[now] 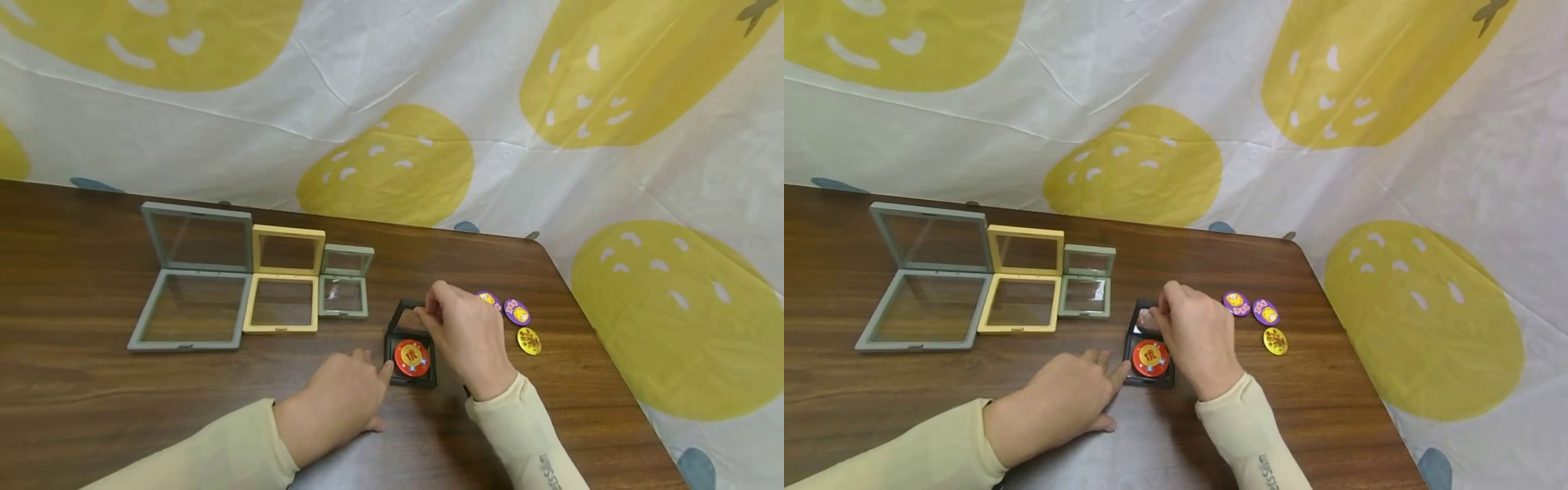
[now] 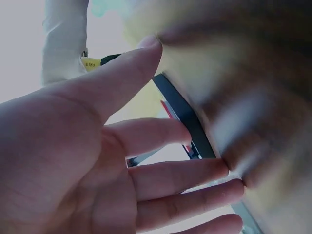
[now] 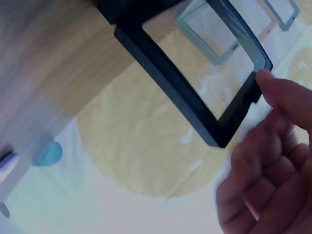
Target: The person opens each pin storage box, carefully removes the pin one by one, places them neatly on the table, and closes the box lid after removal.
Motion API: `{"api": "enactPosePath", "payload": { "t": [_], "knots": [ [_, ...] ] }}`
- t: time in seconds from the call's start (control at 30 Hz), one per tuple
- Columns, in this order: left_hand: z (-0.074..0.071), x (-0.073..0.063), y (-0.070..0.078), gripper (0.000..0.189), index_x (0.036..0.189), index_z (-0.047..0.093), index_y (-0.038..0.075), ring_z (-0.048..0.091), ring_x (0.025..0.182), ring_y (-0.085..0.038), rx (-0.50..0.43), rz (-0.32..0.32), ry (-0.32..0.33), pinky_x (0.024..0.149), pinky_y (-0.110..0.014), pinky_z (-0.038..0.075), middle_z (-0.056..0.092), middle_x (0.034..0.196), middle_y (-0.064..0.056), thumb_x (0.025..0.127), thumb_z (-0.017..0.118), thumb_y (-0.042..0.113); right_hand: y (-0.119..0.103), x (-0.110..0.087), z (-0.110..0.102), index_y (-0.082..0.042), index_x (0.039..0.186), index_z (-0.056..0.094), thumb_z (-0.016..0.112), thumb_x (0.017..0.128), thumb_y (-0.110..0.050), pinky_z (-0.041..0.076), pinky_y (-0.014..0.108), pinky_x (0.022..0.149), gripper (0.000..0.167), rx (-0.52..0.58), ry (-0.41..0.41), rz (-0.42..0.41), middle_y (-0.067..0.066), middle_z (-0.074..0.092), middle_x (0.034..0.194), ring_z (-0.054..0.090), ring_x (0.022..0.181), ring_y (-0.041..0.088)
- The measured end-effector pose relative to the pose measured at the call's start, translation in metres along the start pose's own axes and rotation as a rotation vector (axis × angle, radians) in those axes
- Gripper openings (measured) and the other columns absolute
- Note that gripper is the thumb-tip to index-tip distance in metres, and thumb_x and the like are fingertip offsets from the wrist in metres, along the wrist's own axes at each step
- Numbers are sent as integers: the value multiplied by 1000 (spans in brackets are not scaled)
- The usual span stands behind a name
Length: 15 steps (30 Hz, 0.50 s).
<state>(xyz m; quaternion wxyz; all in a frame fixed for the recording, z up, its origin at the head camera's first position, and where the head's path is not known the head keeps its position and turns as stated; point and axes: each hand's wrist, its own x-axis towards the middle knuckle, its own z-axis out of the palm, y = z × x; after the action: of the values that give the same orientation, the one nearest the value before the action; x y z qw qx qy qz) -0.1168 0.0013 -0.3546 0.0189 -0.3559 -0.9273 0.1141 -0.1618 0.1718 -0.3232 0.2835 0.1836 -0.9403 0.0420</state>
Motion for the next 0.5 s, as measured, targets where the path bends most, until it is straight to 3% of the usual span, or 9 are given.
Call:
{"api": "enactPosePath", "payload": {
  "t": [0.17, 0.27, 0.37, 0.5],
  "knots": [
    [0, 0, 0, 69, 131, 57, 29, 65, 88, -14, 65, -5, 15, 54, -27, 51, 70, 115, -2, 75, 59, 69, 0, 0, 1, -16, 71, 56, 78, 77, -23, 34, 24, 41, 24, 5, -32, 33, -6, 58, 56, 49, 46, 8],
    [0, 0, 0, 68, 130, 58, 28, 65, 87, -14, 69, 2, 23, 54, -26, 51, 70, 114, -2, 75, 59, 69, -2, 1, -3, -17, 68, 56, 76, 79, -25, 31, 23, 40, 24, 8, -93, 51, -8, 53, 52, 44, 44, 6],
    [0, 0, 0, 67, 129, 59, 27, 65, 85, -14, 56, 11, 16, 53, -25, 50, 70, 113, -2, 76, 59, 68, -4, 0, -8, -20, 61, 58, 72, 81, -33, 28, 25, 38, 28, -10, -243, 98, -9, 46, 47, 41, 42, 7],
    [1, 0, 0, 66, 128, 61, 24, 62, 81, -13, 33, 20, 36, 54, -24, 50, 70, 105, -1, 77, 60, 66, -9, -3, -10, -22, 52, 55, 66, 81, -52, 31, 31, 38, 43, -72, -540, 164, -8, 44, 44, 45, 43, 13]
  ]
}}
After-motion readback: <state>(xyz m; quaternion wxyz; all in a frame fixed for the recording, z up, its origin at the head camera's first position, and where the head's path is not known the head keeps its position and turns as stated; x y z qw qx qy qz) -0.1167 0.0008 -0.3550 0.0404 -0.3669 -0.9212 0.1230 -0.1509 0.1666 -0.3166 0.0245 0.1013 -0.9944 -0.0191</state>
